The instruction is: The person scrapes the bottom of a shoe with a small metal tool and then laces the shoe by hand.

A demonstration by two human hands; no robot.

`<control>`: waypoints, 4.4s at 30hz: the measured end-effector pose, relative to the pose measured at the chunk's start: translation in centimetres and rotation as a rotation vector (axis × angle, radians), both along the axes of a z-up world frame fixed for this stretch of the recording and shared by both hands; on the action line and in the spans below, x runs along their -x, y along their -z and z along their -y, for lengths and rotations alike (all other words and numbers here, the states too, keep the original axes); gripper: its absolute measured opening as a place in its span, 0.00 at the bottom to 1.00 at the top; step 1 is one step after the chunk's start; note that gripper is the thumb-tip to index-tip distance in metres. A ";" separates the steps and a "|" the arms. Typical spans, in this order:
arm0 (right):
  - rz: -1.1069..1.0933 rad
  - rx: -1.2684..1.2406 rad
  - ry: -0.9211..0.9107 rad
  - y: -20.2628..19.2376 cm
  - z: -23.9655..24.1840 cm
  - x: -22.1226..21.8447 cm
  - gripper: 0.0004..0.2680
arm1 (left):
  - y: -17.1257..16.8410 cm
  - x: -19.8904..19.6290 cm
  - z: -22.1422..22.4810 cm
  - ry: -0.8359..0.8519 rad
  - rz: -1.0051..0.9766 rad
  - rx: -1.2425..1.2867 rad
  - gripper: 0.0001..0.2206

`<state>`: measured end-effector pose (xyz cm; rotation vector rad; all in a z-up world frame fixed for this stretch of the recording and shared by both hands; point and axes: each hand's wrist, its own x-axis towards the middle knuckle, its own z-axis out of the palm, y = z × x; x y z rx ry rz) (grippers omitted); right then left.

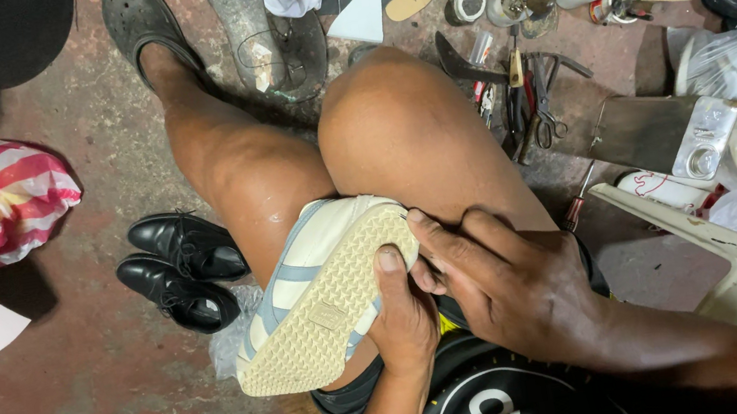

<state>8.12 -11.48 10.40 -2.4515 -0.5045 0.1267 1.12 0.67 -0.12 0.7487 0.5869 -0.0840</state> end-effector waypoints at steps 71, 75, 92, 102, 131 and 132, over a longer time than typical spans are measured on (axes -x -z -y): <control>-0.094 -0.219 -0.060 -0.1 3.4 0.7 0.14 | -0.3 0.7 0.8 -0.126 -0.006 -0.047 0.22; -0.021 -0.188 -0.044 -0.2 3.0 1.1 0.15 | -0.7 0.8 1.1 -0.108 0.091 -0.089 0.19; 0.025 0.003 -0.065 0.3 0.5 -0.3 0.16 | -0.3 -0.2 0.1 -0.067 0.010 -0.026 0.15; 0.104 -0.014 -0.143 0.9 0.3 -1.4 0.18 | 0.3 0.4 0.2 -0.105 0.004 -0.042 0.16; 0.060 0.025 -0.230 -0.4 3.8 -0.9 0.17 | -0.2 1.5 -0.5 -0.037 0.015 -0.012 0.15; 0.055 0.042 -0.245 -0.4 3.8 -1.2 0.17 | -0.1 1.5 -0.5 -0.020 0.030 -0.001 0.15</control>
